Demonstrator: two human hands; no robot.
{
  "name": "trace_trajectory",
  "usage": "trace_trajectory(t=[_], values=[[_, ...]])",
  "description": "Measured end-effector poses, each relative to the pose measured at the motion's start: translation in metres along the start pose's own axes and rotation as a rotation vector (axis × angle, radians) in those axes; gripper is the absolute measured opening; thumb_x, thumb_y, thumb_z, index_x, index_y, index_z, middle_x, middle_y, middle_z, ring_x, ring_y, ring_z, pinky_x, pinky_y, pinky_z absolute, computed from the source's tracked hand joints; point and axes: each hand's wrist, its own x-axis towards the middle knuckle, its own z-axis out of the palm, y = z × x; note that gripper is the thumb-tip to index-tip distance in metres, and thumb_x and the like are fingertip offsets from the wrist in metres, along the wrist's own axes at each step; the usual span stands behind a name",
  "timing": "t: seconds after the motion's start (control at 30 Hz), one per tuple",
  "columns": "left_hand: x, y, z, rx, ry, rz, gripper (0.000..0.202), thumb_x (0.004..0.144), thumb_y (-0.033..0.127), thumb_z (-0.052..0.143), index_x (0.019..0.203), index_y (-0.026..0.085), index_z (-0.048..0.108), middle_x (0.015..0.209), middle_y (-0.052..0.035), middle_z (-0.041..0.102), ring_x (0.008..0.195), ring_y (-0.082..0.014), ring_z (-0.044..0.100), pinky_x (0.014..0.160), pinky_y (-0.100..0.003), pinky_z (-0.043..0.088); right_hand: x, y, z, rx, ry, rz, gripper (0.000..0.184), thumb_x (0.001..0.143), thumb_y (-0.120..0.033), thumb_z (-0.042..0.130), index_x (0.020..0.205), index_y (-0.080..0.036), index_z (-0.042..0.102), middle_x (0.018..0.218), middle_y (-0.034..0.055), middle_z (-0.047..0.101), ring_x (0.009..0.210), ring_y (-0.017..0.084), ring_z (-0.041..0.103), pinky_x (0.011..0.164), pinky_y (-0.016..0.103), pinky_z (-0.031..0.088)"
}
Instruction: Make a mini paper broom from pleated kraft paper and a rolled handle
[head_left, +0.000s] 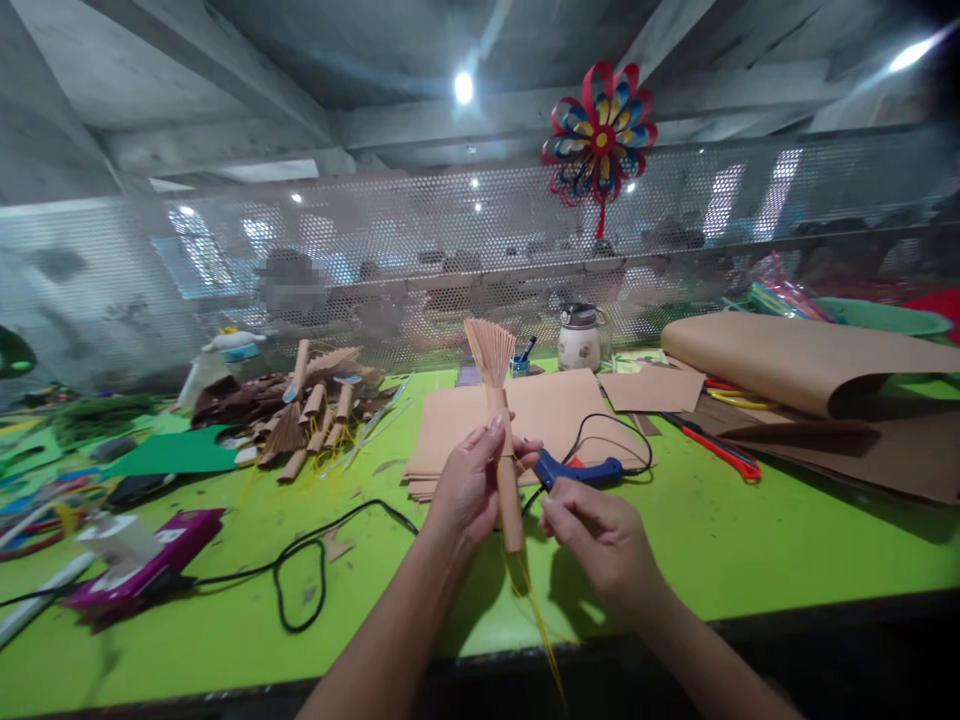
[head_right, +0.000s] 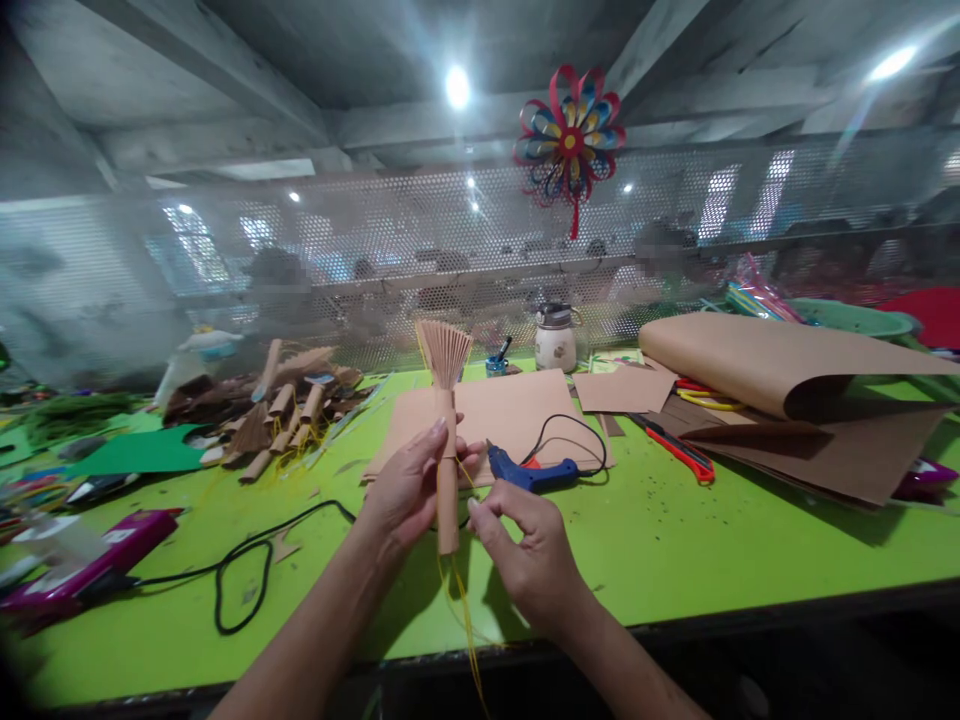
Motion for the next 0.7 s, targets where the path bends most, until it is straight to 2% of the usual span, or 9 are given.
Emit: trace_trajectory(t=[0.07, 0.2, 0.33, 0.43, 0.53, 0.7], values=[[0.000, -0.001, 0.000, -0.032, 0.002, -0.017, 0.019, 0.089, 0.018, 0.053, 0.105, 0.010, 0.061, 0.063, -0.0040, 0.064, 0.074, -0.0193, 0.071, 0.073, -0.028, 0.059, 0.000, 0.000, 0.003, -0.036, -0.017, 0.024, 0.025, 0.092, -0.025, 0.051, 0.069, -0.017, 0.056, 0.066, -0.0008, 0.051, 0.062, 0.013, 0.049, 0.060, 0.027, 0.038], [-0.002, 0.000, 0.002, -0.092, -0.004, -0.022, 0.023, 0.089, 0.017, 0.052, 0.109, 0.009, 0.061, 0.066, -0.0061, 0.066, 0.075, -0.0196, 0.071, 0.079, -0.031, 0.058, -0.001, 0.000, 0.009, -0.114, -0.012, -0.019, 0.021, 0.088, -0.027, 0.057, 0.069, -0.018, 0.056, 0.071, 0.0019, 0.055, 0.072, 0.016, 0.053, 0.069, 0.030, 0.043], [-0.005, 0.000, 0.002, -0.120, -0.037, -0.005, 0.025, 0.088, 0.017, 0.053, 0.111, 0.010, 0.060, 0.074, -0.0085, 0.069, 0.077, -0.0199, 0.070, 0.084, -0.034, 0.056, -0.004, 0.003, 0.018, -0.156, 0.015, 0.087, 0.015, 0.083, -0.030, 0.064, 0.081, -0.019, 0.054, 0.074, 0.0018, 0.058, 0.069, 0.016, 0.056, 0.065, 0.030, 0.046], [-0.007, 0.001, 0.002, -0.121, -0.074, 0.025, 0.020, 0.086, 0.018, 0.055, 0.103, 0.010, 0.061, 0.079, -0.0104, 0.071, 0.084, -0.0221, 0.070, 0.091, -0.038, 0.052, -0.005, 0.006, 0.024, -0.074, 0.013, 0.163, 0.021, 0.082, -0.029, 0.065, 0.095, -0.019, 0.051, 0.078, 0.0021, 0.062, 0.068, 0.016, 0.059, 0.063, 0.029, 0.048], [-0.009, 0.004, 0.002, -0.136, -0.122, 0.037, 0.017, 0.086, 0.019, 0.056, 0.099, 0.010, 0.060, 0.091, -0.0141, 0.072, 0.095, -0.0254, 0.068, 0.098, -0.043, 0.048, -0.005, 0.007, 0.024, 0.056, 0.038, 0.232, 0.025, 0.083, -0.030, 0.064, 0.101, -0.019, 0.051, 0.082, 0.0031, 0.064, 0.070, 0.016, 0.062, 0.064, 0.029, 0.049], [-0.011, 0.011, 0.000, -0.146, -0.220, 0.043, 0.030, 0.090, 0.024, 0.051, 0.115, 0.009, 0.058, 0.099, -0.0156, 0.071, 0.103, -0.0288, 0.065, 0.099, -0.050, 0.045, -0.004, 0.003, 0.013, 0.344, 0.009, 0.343, 0.033, 0.078, -0.036, 0.070, 0.103, -0.018, 0.055, 0.080, 0.0024, 0.064, 0.073, 0.016, 0.061, 0.066, 0.028, 0.050]])
